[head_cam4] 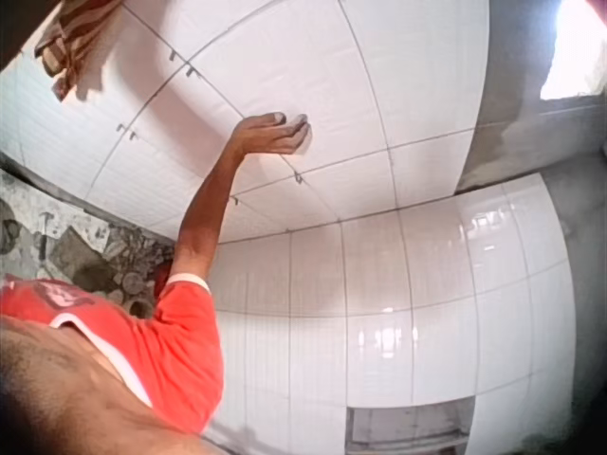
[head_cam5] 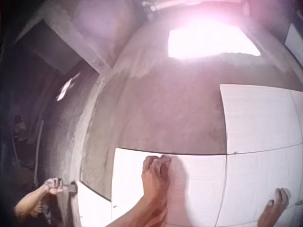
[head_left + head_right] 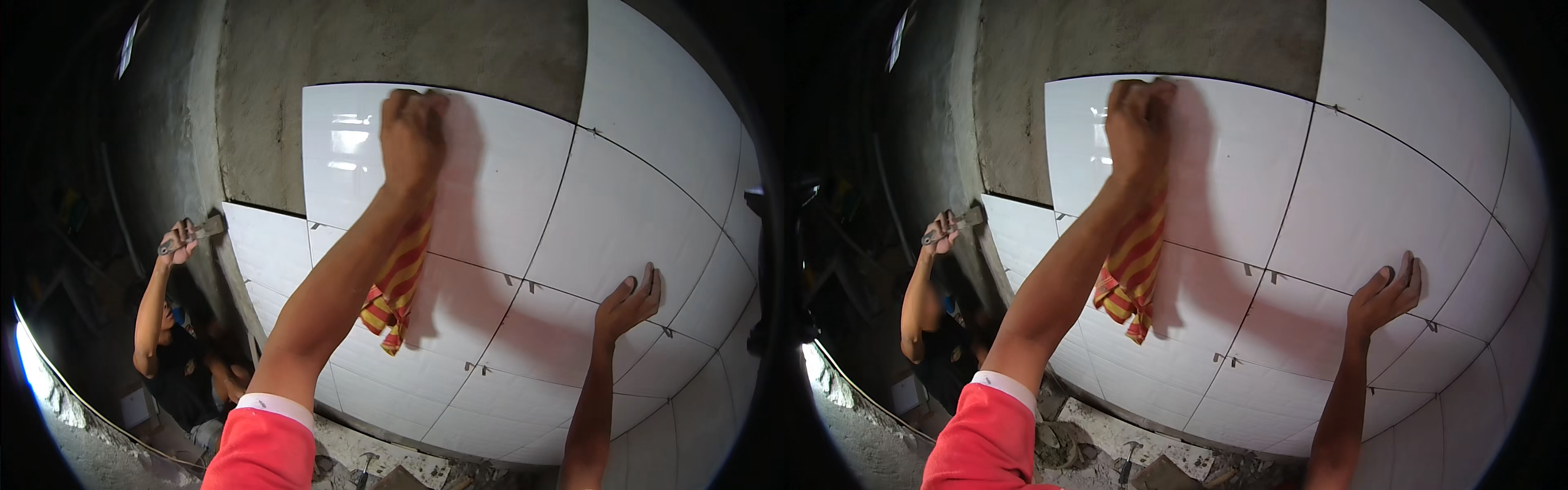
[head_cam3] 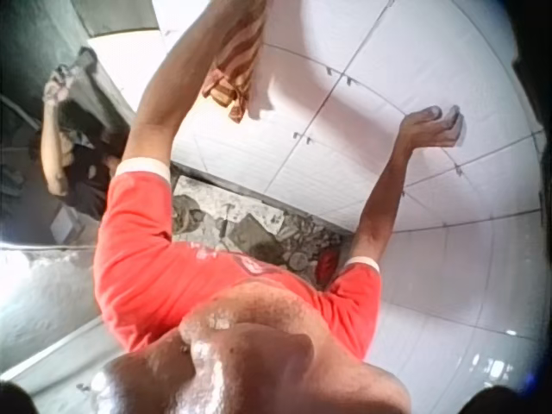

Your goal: The person wipes a white wall tile with a cloth, then scoops cement from a bucket and spreads it on a tile using a trowel. The person applies the cement-coated tile to the wall and presses it into place. The process repeats with additional tiles.

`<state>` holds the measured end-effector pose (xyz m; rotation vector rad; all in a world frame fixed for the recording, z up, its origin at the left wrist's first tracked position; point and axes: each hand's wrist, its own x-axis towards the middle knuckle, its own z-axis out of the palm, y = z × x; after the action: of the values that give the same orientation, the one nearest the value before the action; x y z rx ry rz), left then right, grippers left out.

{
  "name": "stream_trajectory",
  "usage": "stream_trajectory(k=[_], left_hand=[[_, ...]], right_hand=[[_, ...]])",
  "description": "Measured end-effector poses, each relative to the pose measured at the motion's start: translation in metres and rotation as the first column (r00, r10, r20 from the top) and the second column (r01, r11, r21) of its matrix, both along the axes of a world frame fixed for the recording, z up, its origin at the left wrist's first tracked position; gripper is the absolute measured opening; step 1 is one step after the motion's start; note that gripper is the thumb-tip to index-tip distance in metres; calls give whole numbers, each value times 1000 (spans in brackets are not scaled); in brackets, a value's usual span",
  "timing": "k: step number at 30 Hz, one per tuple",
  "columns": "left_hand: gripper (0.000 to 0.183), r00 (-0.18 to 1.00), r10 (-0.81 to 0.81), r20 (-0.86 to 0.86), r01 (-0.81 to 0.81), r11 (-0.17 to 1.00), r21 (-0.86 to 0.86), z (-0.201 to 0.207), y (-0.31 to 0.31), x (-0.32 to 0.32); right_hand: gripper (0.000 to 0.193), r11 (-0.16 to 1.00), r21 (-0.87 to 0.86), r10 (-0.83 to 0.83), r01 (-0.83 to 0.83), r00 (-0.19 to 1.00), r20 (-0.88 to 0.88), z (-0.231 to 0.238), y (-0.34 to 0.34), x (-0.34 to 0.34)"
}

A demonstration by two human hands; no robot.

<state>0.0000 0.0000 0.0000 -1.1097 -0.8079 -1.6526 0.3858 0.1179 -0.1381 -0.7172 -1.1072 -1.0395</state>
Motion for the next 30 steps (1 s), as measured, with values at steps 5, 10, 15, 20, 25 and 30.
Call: stream_trajectory(k=[5,10,15,20,25,30], left_hand=[[12,997,-21,-71,27,997,74,6,17,32],[15,999,-45,-3,45,999,28,11,1,10],[17,995,69,-79,-71,997,-19,-3,10,22],[19,987,127,97,-127,992,-4,-7,-4,-40],[21,981,125,146,-117,991,-64,12,-27,-17],[22,959,-24,-284,-18,990,-143,-51,16,19]], right_hand=[[39,1000,18,-9,9,1000,19,-2,-5,2],[39,1000,20,1,-2,1000,16,-4,-5,4],[38,999,6,34,-34,999,-5,-1,-7,2],[37,999,21,27,-27,999,19,-1,-5,6],[37,999,47,15,-17,999,39,-2,-2,7],[39,1000,21,17,-17,1000,9,-1,-1,5]])
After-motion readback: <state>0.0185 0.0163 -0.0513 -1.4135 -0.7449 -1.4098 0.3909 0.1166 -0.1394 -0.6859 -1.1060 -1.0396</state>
